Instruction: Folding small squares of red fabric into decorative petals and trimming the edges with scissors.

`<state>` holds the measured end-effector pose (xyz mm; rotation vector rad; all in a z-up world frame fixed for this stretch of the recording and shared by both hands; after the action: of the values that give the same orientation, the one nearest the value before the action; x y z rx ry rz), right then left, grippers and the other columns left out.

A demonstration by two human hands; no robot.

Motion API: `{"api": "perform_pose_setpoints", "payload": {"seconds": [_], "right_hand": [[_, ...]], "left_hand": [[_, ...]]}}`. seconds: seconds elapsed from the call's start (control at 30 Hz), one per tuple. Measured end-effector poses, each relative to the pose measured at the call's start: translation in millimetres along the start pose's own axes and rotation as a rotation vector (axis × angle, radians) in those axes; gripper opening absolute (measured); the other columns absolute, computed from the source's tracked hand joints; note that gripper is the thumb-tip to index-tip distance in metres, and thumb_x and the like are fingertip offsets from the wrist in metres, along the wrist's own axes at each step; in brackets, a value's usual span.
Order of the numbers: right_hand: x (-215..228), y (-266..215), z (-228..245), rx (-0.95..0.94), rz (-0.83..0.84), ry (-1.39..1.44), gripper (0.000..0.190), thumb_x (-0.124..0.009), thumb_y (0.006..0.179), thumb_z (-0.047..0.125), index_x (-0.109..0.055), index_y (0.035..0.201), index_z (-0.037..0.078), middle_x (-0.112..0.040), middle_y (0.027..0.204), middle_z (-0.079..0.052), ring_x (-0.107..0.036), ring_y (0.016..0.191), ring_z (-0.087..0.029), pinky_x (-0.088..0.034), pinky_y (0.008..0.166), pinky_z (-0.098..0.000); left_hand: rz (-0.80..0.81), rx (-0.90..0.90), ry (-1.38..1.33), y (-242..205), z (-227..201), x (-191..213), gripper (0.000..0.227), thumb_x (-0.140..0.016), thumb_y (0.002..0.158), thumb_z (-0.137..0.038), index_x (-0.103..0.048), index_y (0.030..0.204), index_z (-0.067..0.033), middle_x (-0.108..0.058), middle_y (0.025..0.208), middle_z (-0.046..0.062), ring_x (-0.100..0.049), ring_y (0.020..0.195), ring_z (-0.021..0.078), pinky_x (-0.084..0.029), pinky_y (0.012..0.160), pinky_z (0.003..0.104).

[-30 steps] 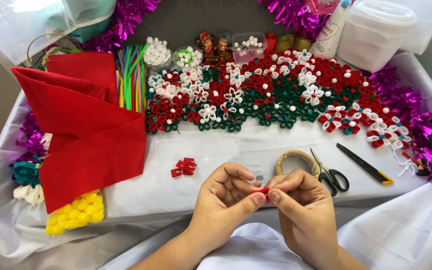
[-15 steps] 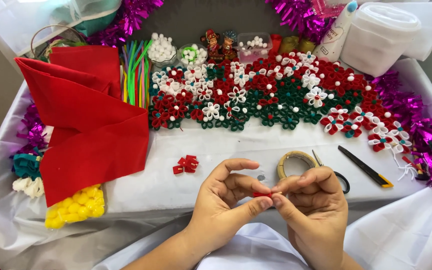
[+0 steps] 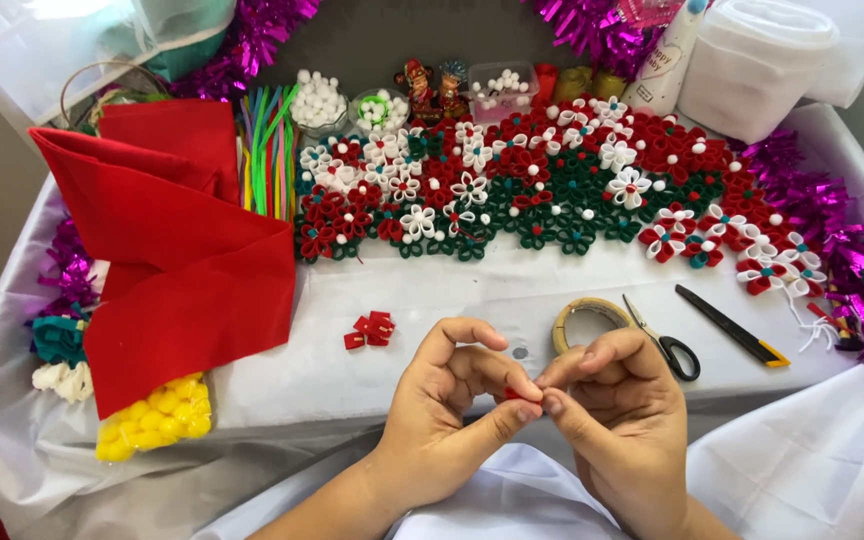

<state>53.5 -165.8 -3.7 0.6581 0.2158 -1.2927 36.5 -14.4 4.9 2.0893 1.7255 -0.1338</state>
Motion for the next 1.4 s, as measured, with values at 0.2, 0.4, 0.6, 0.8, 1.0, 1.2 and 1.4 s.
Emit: {"api": "perform_pose_setpoints", "payload": {"seconds": [0.2,0.4,0.6,0.8,1.0,1.2,1.4], "right_hand": [[11.0,3.8,-15.5,-0.163,0.030,0.094,0.033,-0.076,0.080,-0.009,-0.057,0.100,0.008,-0.064,0.094,-0.017,-0.064,0.087,-0.020,-0.058,0.076,-0.0351],[-6.0,8.4,-28.0,-0.526,0.240,0.406,0.052,-0.088,0.074,-0.007,-0.050,0.106,0.006,-0.055,0.087,-0.011,-0.061,0.076,-0.022,-0.054,0.060,-0.0317],[-12.5,-0.4,-45.3,-0.772,0.351,0.401,0.063,-0.098,0.065,0.006,-0.046,0.100,0.005,-0.053,0.072,-0.008,-0.055,0.067,-0.017,-0.045,0.056,-0.0259],[104.0,11.1,-61.3,-0.418,-0.263,-0.166,0.032,-0.073,0.079,-0.013,-0.062,0.097,0.011,-0.062,0.096,-0.003,-0.058,0.088,-0.013,-0.044,0.083,-0.0232],[121.6,36.7,3.1,-0.247,-0.240,0.003,0.013,-0.066,0.088,0.003,-0.060,0.094,0.013,-0.057,0.084,-0.005,-0.050,0.069,-0.013,-0.042,0.061,-0.0194],[111.1,38.7,61.8,-0.033,-0.300,-0.990,0.080,-0.081,0.072,0.001,-0.033,0.136,0.009,-0.054,0.130,-0.015,-0.057,0.110,-0.022,-0.047,0.082,-0.0296],[121.4,32.3,53.1,-0.698,-0.253,-1.301,0.125,-0.093,0.063,-0.002,-0.012,0.155,0.023,-0.084,0.074,-0.027,-0.039,0.160,-0.010,-0.049,0.101,-0.0386]], "left_hand": [[0.054,-0.013,0.034,1.0,-2.3,3.3,0.042,-0.077,0.092,-0.003,-0.047,0.121,-0.0092,-0.073,0.093,0.008,-0.071,0.088,0.0145,-0.059,0.089,0.031],[0.118,0.146,-0.003,8.3,-4.6,6.0,0.073,-0.089,0.069,-0.002,-0.048,0.129,-0.0070,-0.074,0.108,0.021,-0.074,0.084,0.0206,-0.064,0.080,0.034],[0.237,0.220,0.008,0.7,5.9,5.5,0.056,-0.090,0.072,-0.015,-0.057,0.117,-0.0085,-0.077,0.089,0.008,-0.074,0.088,0.0123,-0.060,0.093,0.032],[-0.224,0.194,0.196,13.0,12.9,49.4,0.035,-0.083,0.081,-0.002,-0.064,0.110,-0.0062,-0.084,0.088,0.017,-0.082,0.082,0.0181,-0.063,0.074,0.024],[-0.437,0.487,0.923,16.8,12.8,104.1,0.076,-0.074,0.084,-0.038,-0.043,0.153,-0.0321,-0.068,0.108,0.006,-0.040,0.048,0.0131,-0.048,0.064,0.029],[-0.575,-0.021,1.088,0.2,-13.3,141.1,0.107,-0.081,0.085,-0.027,-0.009,0.163,-0.0107,0.010,0.171,0.026,0.009,0.160,0.0395,-0.003,0.127,0.054],[-0.504,0.816,1.125,-18.3,-28.5,149.6,0.096,-0.062,0.087,-0.051,-0.012,0.163,-0.0244,-0.031,0.168,0.003,-0.076,0.110,0.0243,-0.051,0.095,0.047]]}}
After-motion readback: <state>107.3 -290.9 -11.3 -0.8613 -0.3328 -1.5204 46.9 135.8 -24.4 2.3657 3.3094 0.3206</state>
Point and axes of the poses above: each hand's wrist, its own y-axis towards the middle knuckle, its own x-axis out of the back of the hand, z = x × y, the point moved 6 cm from there along y, towards the middle knuckle
